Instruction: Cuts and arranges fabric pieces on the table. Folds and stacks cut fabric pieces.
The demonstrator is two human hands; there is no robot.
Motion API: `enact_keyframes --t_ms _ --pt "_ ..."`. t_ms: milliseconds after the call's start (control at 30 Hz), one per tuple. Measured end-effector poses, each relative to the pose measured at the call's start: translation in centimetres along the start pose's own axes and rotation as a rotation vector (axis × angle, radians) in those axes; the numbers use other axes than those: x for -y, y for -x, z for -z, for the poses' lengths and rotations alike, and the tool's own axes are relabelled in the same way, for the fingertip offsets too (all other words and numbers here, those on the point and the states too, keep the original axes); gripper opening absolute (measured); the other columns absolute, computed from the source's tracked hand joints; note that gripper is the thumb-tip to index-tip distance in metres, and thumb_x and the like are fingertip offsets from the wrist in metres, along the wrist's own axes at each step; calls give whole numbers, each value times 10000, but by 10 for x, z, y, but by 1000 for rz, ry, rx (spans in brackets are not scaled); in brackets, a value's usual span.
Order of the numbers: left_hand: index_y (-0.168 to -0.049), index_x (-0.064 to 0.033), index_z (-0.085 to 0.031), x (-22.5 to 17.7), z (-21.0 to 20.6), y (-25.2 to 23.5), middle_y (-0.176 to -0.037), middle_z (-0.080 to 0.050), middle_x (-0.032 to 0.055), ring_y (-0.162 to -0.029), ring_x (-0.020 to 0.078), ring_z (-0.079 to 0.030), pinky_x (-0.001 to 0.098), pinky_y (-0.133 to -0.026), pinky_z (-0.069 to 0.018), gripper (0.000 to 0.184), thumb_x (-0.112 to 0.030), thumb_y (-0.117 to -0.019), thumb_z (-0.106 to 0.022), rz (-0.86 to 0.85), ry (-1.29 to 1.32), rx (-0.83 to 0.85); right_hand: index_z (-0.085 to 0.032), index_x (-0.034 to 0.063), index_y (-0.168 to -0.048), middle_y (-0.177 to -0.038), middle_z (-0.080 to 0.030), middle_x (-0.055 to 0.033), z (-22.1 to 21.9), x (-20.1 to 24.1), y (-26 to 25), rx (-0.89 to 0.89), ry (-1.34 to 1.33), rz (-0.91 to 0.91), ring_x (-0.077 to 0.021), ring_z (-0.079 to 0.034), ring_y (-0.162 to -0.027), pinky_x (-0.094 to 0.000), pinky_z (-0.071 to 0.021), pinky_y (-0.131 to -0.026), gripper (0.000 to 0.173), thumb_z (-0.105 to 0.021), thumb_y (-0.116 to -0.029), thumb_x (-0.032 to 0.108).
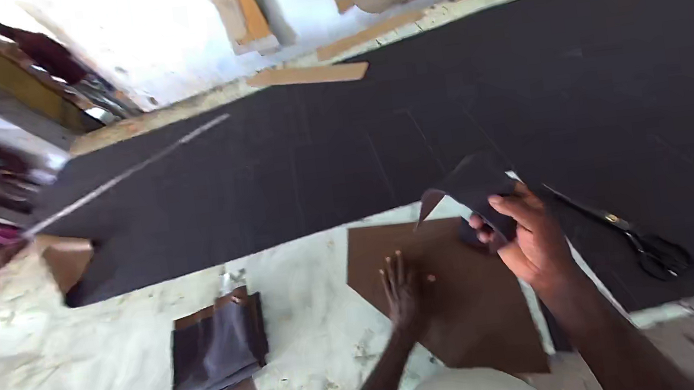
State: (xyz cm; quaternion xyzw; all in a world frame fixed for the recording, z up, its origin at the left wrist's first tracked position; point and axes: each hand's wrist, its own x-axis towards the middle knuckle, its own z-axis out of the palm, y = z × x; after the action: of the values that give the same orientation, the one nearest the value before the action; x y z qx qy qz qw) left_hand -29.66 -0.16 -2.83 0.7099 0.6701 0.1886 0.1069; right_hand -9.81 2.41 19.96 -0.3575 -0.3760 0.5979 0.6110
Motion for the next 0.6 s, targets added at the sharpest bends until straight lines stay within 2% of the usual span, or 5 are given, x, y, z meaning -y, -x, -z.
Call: enact_keyframes --t_ms 167,267,333,500,600 --pt "-1254 27 -680 4 26 24 -1340 -649 168 -1317 276 -560 453 -1163 -407 435 -294 -1076 -448 136 835 -109 -575 85 -1206 -852 -702 -132 -14 -59 36 66 -67 -123 -215 -697 -674 -330 -593 -561 266 -543 -952 156" --pt "-1296 72 -560 17 58 27 -1091 -726 166 -1002 240 -713 420 -913 -593 697 -457 -1111 -145 386 1486 -56 -545 -11 -1163 -810 -700 -153 5 -120 60 -36 54 -287 -227 -691 -609 -332 -577 -487 205 -509 -976 65" --pt "-1345 -24 -514 31 74 26 -1065 -714 153 -943 261 -709 462 -817 -605 690 -524 -1098 -109 588 1705 -100 -536 -24 -1214 -884 -687 -173 22 -148 73 -75 179 -413 -252 -686 -641 -369 -586 -511 244 -563 -985 53" --pt "-1462 -158 -522 76 96 19 -1342 -655 115 -1212 268 -628 510 -983 -529 881 -738 -993 -54 595 1511 234 -479 27 -1406 -1003 -695 -192 44 -162 95 -13 292 -569 -266 -694 -724 -385 -601 -620 460 -646 -1008 185" --pt "-1472 -100 -500 90 105 9 -1352 -633 127 -1185 276 -636 498 -978 -543 457 -349 -1091 -461 483 1285 338 -549 45 -1347 -963 -703 -157 42 -159 99 -38 370 -570 -235 -689 -725 -359 -595 -644 378 -626 -1031 239"
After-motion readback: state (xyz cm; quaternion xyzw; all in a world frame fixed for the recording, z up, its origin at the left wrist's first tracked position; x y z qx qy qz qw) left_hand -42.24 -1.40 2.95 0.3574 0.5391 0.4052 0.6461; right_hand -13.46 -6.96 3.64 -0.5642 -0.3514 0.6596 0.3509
